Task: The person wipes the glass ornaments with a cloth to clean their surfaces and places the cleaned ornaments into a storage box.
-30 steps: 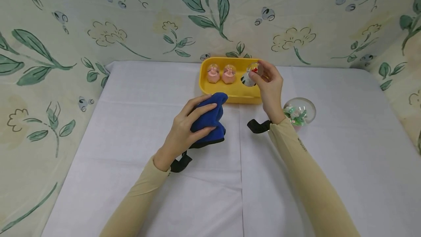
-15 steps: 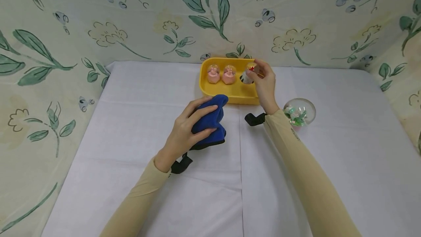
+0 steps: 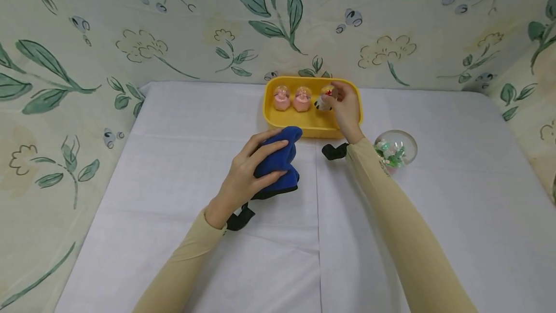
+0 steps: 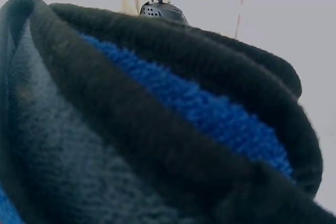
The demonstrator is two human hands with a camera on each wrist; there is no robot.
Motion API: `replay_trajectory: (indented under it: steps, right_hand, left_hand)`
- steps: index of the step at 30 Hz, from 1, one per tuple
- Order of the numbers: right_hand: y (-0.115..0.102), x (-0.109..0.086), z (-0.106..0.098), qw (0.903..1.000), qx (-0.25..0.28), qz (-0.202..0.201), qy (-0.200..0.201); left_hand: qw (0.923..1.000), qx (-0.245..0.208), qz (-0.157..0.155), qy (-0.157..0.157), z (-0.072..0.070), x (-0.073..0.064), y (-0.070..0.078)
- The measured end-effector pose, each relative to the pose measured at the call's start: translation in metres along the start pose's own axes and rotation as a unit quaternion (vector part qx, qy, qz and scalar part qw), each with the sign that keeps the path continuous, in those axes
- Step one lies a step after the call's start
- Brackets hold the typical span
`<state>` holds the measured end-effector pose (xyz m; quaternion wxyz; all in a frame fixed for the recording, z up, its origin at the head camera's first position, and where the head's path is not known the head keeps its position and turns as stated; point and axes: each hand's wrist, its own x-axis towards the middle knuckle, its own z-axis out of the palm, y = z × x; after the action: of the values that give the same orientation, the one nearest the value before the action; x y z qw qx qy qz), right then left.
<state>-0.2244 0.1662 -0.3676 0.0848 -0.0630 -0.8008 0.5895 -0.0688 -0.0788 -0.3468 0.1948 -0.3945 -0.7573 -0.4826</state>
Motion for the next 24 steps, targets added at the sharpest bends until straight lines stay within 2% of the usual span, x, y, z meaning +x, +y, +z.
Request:
replay_trajectory:
  steps: [10, 24]
  right_hand:
    - [-0.001, 0.011, 0.004, 0.9972, -0.044, 0.054, -0.026]
    - [0.001, 0.016, 0.006, 0.9923, -0.084, 0.082, -0.042]
  left_hand:
    - [1.0, 0.004, -0.009, -0.001, 0.0, 0.001, 0.001]
    - [0.9999, 0.006, -0.013, -0.004, 0.001, -0.001, 0.0]
